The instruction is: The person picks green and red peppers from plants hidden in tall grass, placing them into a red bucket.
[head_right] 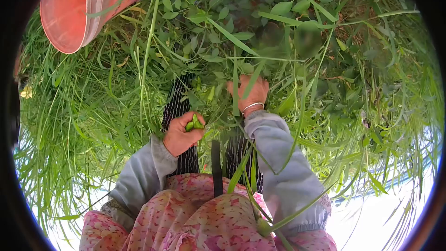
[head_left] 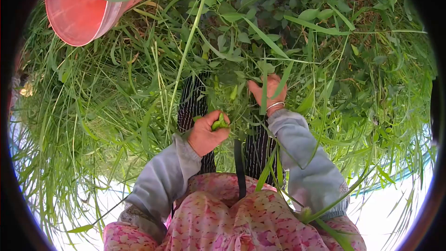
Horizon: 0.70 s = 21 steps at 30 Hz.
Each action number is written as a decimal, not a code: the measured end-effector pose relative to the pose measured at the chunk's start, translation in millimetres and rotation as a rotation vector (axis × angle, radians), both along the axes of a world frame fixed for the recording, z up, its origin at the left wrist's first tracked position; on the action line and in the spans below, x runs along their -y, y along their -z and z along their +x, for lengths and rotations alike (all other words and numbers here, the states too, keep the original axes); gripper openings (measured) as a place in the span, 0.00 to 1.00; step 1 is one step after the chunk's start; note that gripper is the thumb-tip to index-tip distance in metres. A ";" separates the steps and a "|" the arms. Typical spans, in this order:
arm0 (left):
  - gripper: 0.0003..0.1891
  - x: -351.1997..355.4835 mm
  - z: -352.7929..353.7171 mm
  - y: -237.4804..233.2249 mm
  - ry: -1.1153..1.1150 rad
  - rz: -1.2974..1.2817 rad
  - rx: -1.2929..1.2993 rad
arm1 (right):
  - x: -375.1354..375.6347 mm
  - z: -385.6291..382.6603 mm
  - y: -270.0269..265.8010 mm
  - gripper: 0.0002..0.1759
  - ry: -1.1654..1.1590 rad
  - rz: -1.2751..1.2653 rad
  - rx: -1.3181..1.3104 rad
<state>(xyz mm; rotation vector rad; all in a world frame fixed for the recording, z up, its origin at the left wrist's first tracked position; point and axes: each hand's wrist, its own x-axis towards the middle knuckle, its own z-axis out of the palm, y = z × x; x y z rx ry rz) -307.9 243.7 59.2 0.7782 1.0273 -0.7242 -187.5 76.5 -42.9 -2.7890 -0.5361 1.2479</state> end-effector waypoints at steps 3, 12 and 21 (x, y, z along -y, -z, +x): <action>0.06 -15.4 1.4 -6.0 0.025 0.013 0.056 | 3.6 3.8 0.5 0.16 0.008 0.015 -0.051; 0.07 -47.5 27.6 126.9 0.547 0.411 0.048 | 27.4 0.0 10.0 0.14 0.006 0.315 -0.084; 0.15 19.6 -22.5 192.0 1.358 0.178 0.088 | 24.0 7.0 4.5 0.12 0.022 0.340 -0.132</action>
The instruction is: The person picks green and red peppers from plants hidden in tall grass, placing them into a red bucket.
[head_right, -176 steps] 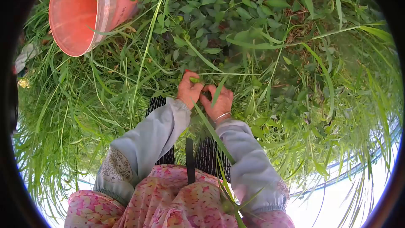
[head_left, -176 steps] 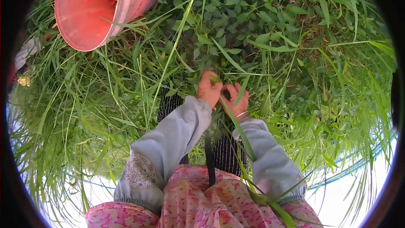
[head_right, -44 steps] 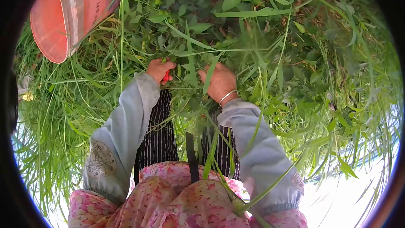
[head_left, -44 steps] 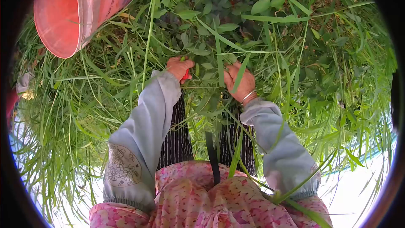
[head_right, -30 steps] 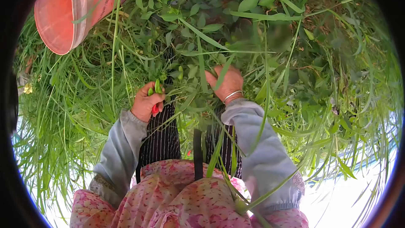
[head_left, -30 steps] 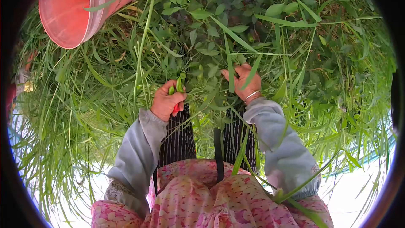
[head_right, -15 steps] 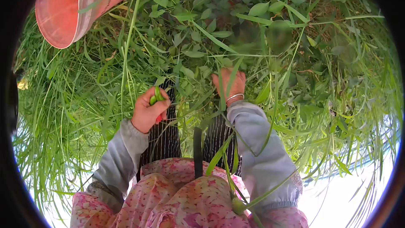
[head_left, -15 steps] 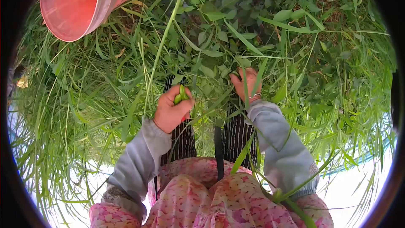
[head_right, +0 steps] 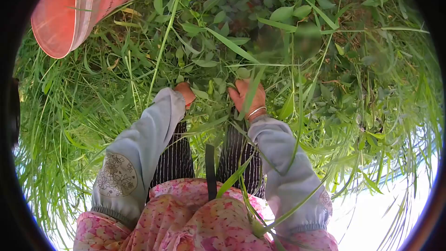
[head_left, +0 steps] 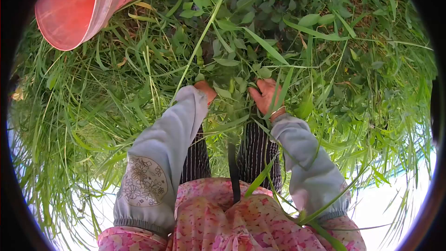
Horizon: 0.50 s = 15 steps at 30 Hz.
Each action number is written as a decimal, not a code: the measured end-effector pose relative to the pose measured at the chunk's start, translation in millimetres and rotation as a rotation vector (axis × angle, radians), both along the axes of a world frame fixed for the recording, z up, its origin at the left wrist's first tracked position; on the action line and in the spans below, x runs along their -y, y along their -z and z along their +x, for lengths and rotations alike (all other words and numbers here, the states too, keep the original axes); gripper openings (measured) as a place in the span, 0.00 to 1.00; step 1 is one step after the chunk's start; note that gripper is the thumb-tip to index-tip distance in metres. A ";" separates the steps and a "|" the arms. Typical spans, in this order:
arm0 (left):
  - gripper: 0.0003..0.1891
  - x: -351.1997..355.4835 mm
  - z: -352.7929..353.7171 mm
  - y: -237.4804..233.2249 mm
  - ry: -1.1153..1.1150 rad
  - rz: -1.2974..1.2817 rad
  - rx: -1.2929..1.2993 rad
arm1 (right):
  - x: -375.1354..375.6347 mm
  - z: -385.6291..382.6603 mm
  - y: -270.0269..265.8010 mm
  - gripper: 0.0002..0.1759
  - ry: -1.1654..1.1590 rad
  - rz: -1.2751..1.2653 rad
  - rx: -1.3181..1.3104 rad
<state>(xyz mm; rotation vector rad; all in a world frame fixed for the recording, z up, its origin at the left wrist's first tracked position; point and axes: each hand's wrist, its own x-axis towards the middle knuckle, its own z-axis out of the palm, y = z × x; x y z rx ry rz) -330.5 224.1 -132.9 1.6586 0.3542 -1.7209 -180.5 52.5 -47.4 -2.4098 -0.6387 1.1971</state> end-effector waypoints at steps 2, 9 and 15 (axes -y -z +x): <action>0.16 1.4 9.3 -5.2 -0.017 -0.066 -0.070 | -6.2 4.6 -5.6 0.12 -0.050 -0.024 0.013; 0.14 -6.2 5.2 -75.3 -1.484 0.125 -0.435 | -2.9 0.2 -0.7 0.13 -0.056 -0.089 0.024; 0.07 -41.2 20.3 -138.7 -1.650 -0.024 -0.283 | -3.4 -0.8 0.2 0.13 -0.061 -0.138 0.015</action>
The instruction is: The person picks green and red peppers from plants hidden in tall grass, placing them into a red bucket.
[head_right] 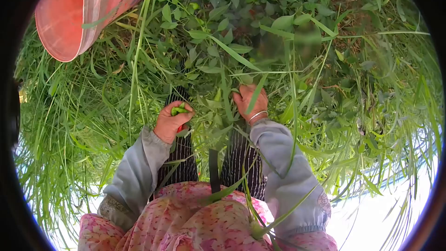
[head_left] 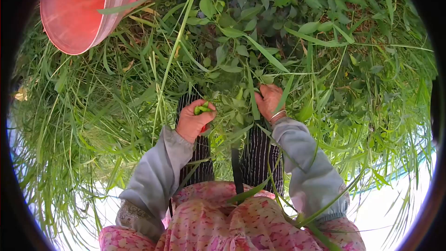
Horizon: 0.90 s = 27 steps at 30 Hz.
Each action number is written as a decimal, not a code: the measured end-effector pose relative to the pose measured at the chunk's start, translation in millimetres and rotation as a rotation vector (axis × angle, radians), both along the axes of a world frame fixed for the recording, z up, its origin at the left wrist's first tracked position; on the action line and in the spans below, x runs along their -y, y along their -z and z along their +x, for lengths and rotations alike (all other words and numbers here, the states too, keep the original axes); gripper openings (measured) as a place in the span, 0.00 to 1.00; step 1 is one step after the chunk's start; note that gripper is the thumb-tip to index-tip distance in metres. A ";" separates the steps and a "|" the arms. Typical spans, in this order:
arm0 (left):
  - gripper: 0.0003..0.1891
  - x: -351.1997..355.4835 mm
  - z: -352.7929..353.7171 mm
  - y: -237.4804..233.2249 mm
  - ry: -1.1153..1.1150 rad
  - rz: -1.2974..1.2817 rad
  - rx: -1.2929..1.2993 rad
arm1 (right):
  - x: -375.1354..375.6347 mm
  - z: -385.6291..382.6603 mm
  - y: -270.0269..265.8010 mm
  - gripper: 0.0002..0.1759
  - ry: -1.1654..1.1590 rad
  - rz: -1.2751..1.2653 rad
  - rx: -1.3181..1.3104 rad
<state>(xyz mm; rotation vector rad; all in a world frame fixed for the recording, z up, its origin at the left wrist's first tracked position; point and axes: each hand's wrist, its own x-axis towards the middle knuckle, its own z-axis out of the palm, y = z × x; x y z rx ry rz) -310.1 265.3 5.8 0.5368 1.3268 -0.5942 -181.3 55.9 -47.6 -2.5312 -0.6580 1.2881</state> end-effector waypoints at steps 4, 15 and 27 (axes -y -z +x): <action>0.05 -25.3 2.4 -26.0 0.071 0.014 0.102 | 4.1 -1.3 3.7 0.12 -0.039 -0.016 0.003; 0.08 -60.2 23.9 122.0 0.916 0.489 0.090 | -8.4 1.9 -5.2 0.12 -0.030 -0.087 -0.013; 0.26 -8.4 -42.4 238.0 0.902 -0.116 -0.018 | -7.6 0.1 -4.3 0.13 -0.045 -0.005 0.041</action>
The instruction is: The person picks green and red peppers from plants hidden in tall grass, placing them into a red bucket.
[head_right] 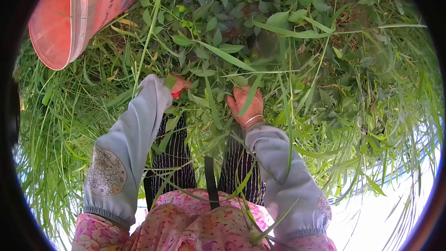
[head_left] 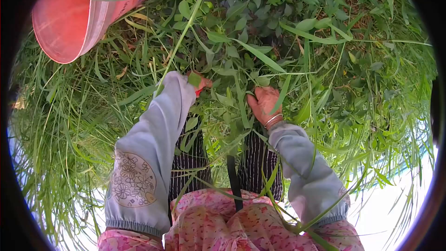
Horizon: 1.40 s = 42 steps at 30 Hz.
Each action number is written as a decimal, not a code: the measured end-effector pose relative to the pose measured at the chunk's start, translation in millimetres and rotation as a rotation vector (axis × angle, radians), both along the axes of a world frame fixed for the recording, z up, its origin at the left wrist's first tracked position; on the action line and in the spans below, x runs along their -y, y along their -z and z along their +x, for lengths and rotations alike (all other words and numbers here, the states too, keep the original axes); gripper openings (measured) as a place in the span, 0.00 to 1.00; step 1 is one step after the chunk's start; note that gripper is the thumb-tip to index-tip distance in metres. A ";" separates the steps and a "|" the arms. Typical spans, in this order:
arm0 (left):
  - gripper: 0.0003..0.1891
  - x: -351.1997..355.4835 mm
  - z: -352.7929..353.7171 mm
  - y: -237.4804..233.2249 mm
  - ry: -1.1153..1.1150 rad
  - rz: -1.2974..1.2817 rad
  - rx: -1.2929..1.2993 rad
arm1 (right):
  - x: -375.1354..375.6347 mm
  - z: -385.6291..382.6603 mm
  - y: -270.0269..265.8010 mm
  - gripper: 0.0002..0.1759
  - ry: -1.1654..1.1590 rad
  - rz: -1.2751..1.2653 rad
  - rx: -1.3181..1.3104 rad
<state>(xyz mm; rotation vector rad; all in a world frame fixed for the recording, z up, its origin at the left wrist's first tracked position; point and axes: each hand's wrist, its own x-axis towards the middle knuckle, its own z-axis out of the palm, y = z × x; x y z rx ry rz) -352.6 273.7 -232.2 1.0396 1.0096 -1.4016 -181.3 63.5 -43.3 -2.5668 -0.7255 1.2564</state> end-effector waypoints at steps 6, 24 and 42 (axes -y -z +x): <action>0.20 -9.9 71.9 -103.4 -0.054 0.163 -0.032 | -9.0 -0.3 -7.0 0.14 0.036 -0.031 0.027; 0.12 -17.5 71.9 -222.1 -1.017 0.284 0.360 | -102.0 37.4 -50.1 0.18 -0.152 0.129 -0.083; 0.06 -128.9 117.5 -288.5 -0.873 0.418 0.592 | -120.5 0.6 -14.3 0.20 -0.376 -0.059 -0.171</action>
